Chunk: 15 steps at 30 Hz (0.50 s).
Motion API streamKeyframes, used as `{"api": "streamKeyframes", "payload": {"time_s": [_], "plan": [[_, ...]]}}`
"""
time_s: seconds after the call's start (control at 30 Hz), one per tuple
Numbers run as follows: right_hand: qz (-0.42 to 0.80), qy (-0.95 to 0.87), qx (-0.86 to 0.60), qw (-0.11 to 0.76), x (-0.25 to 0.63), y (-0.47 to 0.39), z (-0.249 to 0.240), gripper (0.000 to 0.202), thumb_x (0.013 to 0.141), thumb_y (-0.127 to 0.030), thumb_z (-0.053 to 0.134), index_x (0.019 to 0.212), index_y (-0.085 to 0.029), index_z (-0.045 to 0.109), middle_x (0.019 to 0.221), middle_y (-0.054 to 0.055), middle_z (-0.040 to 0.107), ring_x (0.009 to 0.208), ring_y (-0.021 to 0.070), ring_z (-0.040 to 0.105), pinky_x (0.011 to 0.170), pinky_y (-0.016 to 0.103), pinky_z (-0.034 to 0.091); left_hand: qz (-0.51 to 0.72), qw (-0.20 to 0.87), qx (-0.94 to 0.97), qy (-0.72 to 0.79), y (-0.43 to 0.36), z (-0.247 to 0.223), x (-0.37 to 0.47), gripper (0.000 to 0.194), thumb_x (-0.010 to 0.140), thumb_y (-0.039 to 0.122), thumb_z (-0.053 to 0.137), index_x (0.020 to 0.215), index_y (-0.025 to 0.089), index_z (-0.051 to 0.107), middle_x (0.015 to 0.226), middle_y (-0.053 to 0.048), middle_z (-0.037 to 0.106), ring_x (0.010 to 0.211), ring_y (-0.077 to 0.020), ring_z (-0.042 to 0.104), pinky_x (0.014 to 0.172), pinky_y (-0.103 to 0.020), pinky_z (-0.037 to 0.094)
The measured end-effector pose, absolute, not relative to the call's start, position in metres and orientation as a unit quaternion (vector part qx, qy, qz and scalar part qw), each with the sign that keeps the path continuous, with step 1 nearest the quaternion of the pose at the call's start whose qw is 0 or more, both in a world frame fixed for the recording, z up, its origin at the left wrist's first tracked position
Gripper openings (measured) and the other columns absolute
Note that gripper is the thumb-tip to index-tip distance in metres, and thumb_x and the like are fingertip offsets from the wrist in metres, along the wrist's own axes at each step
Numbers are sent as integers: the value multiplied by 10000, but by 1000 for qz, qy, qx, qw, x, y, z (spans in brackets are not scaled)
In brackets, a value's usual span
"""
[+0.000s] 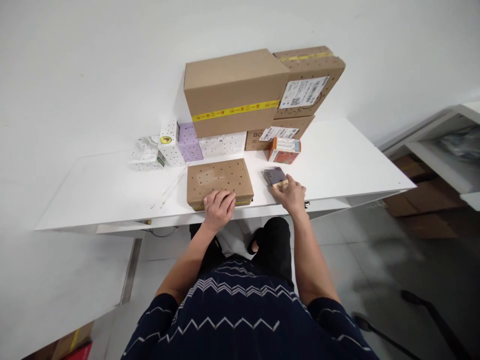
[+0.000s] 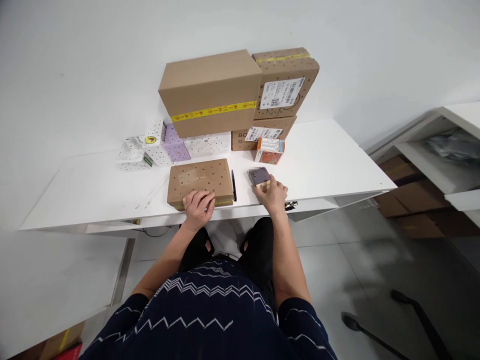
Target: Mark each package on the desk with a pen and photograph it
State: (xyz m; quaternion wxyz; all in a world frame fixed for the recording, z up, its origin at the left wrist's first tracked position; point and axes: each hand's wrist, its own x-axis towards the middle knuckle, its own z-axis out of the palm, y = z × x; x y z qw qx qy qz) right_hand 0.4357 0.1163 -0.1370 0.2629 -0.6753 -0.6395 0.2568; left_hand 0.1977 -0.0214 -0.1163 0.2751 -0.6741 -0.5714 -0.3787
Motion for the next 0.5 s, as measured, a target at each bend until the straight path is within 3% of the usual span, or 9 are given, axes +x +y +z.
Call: {"api": "streamKeyframes", "payload": {"time_s": [0.13,0.23,0.37,0.5], "plan": [[578,-416,-536,453,443,88,-116,614,706,-507,692,1203,-154,618,982,102,714,838,220,663,755,363,558,-376,269,-675,-576,-21,-117,197,168,860,263,679,1013,262,748,965,-47,742,991,-214,621,915,-356,383],[762,-261,-328,495,440,58,-88,552,781,-556,587,1162,-160,636,1055,128,733,864,227,697,708,356,596,-381,272,-673,-573,-20,-116,198,154,857,260,679,994,258,750,954,-51,742,981,-215,623,909,-360,386],[863,-169,-186,438,419,16,-57,606,832,-570,524,1252,-142,612,1188,164,705,978,247,696,810,408,603,-376,271,-673,-577,-21,-116,199,156,866,262,664,998,255,746,969,-58,739,995,-222,620,909,-368,389],[921,-127,-155,333,387,-16,-52,602,873,-592,467,1213,-123,635,1144,166,722,1004,271,695,842,447,596,-369,261,-680,-578,-22,-120,195,205,929,306,555,1030,256,727,989,-70,731,1020,-226,612,905,-381,395]]}}
